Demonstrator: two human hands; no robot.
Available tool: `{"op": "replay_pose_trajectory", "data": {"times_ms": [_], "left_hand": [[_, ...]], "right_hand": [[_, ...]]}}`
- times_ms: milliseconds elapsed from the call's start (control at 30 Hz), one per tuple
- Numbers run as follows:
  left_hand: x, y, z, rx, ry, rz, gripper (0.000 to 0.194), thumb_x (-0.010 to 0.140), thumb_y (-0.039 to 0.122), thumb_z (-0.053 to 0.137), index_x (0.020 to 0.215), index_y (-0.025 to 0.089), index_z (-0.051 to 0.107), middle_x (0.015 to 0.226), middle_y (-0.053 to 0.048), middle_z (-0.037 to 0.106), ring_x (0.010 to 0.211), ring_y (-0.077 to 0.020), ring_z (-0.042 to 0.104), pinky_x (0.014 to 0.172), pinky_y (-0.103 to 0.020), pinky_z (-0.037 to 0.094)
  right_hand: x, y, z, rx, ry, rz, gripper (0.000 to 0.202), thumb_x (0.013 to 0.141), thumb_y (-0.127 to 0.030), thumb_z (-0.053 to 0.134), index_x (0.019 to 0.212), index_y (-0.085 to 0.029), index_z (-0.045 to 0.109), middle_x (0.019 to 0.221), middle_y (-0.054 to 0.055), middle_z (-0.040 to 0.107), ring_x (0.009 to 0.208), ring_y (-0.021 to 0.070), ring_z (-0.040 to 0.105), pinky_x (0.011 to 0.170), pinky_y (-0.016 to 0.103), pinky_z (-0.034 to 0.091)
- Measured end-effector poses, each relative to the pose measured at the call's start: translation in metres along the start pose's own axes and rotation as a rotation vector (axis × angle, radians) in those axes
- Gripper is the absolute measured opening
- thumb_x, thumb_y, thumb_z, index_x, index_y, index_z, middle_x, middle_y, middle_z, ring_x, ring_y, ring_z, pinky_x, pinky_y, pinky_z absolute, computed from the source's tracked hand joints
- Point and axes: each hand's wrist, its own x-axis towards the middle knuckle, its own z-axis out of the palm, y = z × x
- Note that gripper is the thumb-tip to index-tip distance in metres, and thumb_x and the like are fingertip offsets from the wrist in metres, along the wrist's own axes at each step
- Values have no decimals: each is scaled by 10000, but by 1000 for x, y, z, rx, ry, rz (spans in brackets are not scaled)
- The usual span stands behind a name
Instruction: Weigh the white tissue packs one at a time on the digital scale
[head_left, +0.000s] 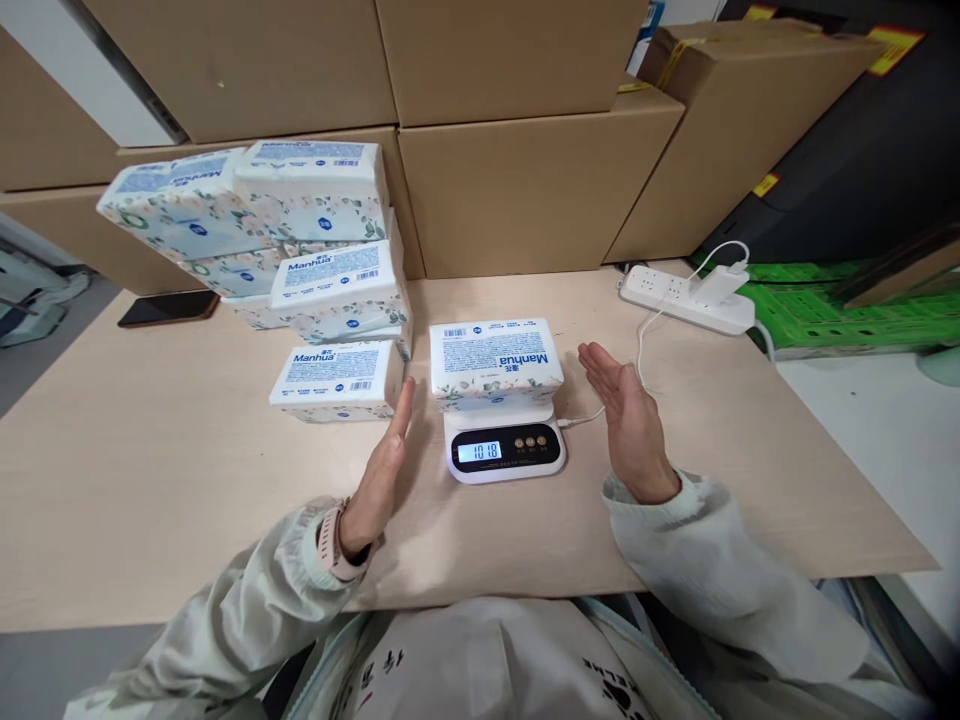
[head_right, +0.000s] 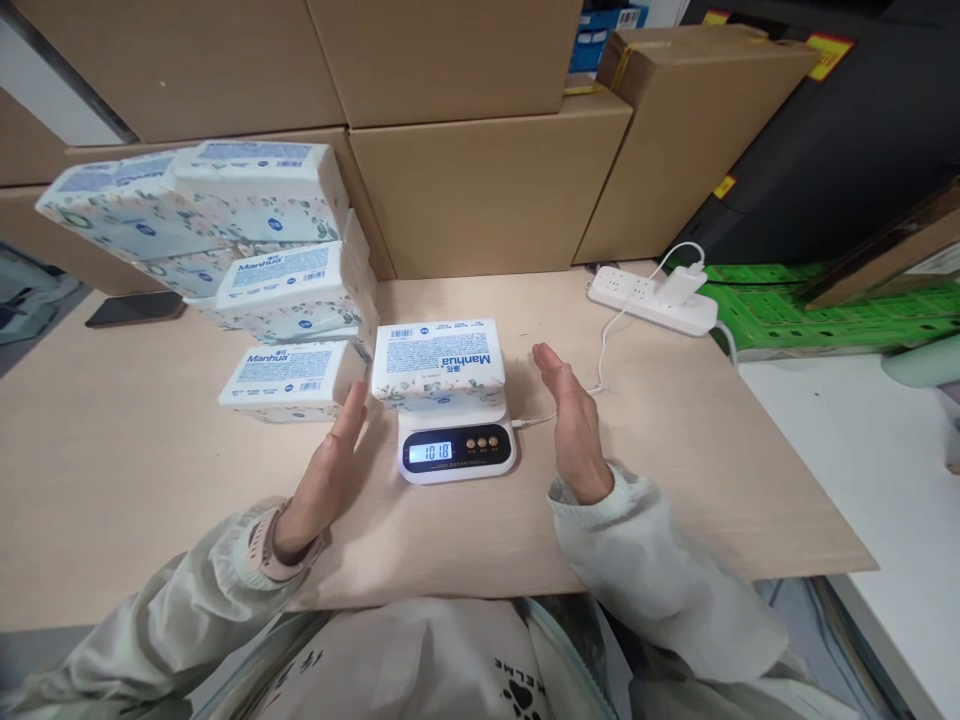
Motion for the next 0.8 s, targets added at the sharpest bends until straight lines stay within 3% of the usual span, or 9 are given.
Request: {"op": "replay_pose_trajectory", "data": {"times_ms": [200, 367, 600, 700, 800], "left_hand": [[2, 7, 1, -13, 14, 24, 556, 1116, 502, 219, 1667, 438, 247, 1765, 139, 125, 1664, -212, 19, 1383, -446, 18], [7, 22, 5, -138, 62, 22, 568, 1096, 580, 286, 1629, 407, 381, 1751, 114, 210, 1662, -213, 68, 1384, -440, 42], [11, 58, 1, -374, 146, -258, 638, 1038, 661, 391, 1551, 311, 538, 1719, 47, 332, 1645, -227, 188, 1380, -431, 112], [22, 75, -5, -425, 183, -363, 650, 1029, 615, 432, 1528, 220, 566, 1677, -39, 423, 1610, -256, 300, 1365, -441, 186], [42, 88, -9, -425, 188, -431, 590, 1027, 532, 479, 1480, 177, 610, 1629, -78, 493, 1577, -263, 369, 1349, -424, 238]], "right_hand": [[-3, 0, 1, 13, -22, 2, 644, 1009, -700, 426, 1438, -264, 628, 1567, 45, 589, 1512, 224, 504, 1339, 470, 304], [-8, -2, 4, 3, -59, -5, 646, 1010, -701, 426, 1446, -267, 624, 1574, 37, 581, 1517, 219, 497, 1340, 466, 304], [-15, -12, 4, -66, -78, -48, 547, 996, -655, 519, 1364, -290, 691, 1502, 29, 651, 1475, 251, 546, 1311, 506, 361], [-14, -13, 3, -134, -76, -98, 465, 977, -624, 582, 1260, -293, 744, 1396, 47, 722, 1379, 277, 623, 1266, 548, 408], [-9, -13, 6, -189, -105, -129, 502, 974, -630, 581, 1351, -314, 677, 1435, 65, 686, 1371, 284, 613, 1241, 572, 415]]}}
